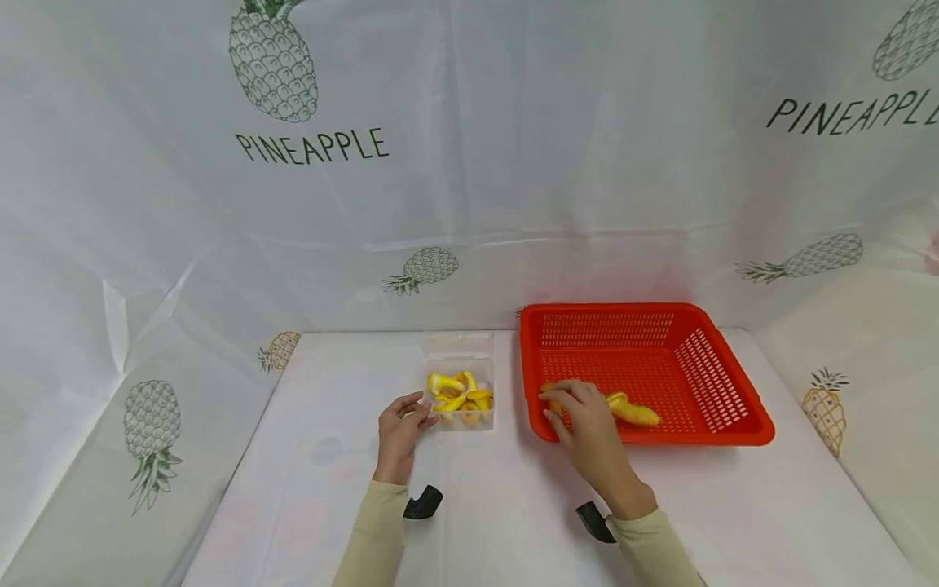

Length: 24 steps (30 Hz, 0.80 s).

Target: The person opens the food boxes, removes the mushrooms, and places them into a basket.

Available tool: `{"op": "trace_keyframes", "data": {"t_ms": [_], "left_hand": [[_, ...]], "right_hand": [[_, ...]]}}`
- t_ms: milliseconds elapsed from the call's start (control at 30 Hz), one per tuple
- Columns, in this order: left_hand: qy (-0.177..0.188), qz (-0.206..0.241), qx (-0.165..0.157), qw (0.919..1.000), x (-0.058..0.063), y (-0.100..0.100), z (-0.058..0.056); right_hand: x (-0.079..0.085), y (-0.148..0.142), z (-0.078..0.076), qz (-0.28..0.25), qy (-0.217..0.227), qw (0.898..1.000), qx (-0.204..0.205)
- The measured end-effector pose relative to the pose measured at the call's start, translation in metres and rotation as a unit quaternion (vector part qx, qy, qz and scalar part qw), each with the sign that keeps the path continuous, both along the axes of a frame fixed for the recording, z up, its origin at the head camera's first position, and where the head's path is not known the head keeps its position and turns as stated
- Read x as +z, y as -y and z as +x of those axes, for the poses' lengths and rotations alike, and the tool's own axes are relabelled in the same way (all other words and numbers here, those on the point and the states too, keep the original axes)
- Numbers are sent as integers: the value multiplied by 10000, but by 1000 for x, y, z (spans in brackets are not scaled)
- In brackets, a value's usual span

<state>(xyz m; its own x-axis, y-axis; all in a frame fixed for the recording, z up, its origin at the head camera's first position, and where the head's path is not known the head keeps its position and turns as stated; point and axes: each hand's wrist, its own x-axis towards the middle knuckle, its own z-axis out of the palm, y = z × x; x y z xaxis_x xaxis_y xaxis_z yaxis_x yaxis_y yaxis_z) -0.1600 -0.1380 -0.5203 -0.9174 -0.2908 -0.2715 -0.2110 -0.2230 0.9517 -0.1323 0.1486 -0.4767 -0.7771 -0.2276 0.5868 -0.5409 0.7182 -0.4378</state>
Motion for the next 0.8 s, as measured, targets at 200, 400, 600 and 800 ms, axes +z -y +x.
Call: {"op": "trace_keyframes", "data": {"t_ms": [200,400,600,800], "left_hand": [[19,-15,2,10000,1,0,0],[-88,40,31,9999,2,-1,0],[-120,35,15,9999,0,-1,0],[-82,8,40,10000,-2,1,-1]], "right_hand": [[-6,34,1,32,-90,9990,433],[-14,61,-6,97,-78,9973,726],[-19,78,-17,27,35,9972,747],[-18,90,-28,75,122,9972,732]]}}
